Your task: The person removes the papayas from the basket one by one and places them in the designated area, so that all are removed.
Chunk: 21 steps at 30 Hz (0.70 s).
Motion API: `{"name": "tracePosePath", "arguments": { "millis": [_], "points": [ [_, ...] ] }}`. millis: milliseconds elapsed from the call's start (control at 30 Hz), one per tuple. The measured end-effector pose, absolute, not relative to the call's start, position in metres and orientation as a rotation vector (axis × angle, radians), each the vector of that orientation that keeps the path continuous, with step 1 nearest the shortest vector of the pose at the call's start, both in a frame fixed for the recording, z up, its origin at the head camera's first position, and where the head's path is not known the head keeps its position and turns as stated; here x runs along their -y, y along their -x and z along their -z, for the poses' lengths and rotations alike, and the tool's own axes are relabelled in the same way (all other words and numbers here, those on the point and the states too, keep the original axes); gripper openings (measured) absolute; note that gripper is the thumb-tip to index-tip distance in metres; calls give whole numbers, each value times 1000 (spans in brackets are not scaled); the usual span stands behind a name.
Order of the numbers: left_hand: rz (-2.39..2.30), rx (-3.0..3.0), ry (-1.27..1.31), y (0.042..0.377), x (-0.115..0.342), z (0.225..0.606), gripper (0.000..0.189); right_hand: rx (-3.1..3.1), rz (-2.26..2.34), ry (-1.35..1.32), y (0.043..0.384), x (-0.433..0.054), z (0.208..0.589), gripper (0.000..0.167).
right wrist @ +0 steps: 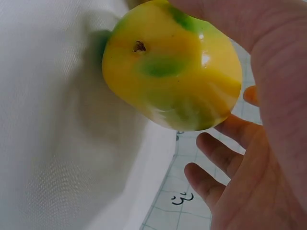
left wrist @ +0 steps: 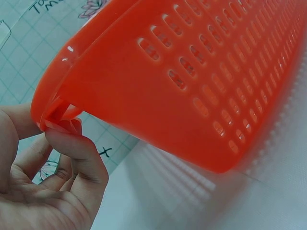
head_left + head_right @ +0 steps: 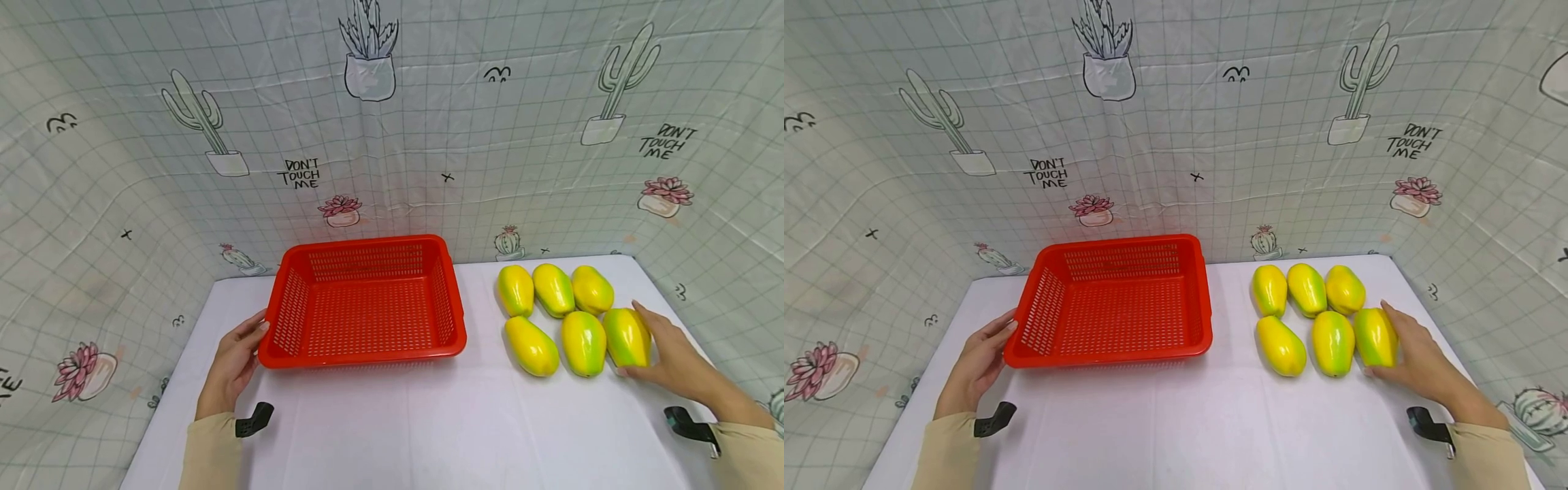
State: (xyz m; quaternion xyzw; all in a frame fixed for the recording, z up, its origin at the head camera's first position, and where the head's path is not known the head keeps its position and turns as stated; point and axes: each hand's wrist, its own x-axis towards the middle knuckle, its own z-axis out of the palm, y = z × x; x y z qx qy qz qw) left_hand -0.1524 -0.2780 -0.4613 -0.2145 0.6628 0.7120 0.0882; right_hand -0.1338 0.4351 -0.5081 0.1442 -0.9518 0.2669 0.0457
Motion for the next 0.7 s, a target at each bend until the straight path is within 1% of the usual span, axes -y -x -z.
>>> {"name": "tracePosePath", "arguments": {
  "millis": [267,700],
  "points": [
    [-2115,-1976,643,152,277,462,58,2902,-812,-456,133,-434,506,119],
    [-2116,-1971,644,152,277,460,58,2877,-834,-458,133,-439,509,118]
  ]
}}
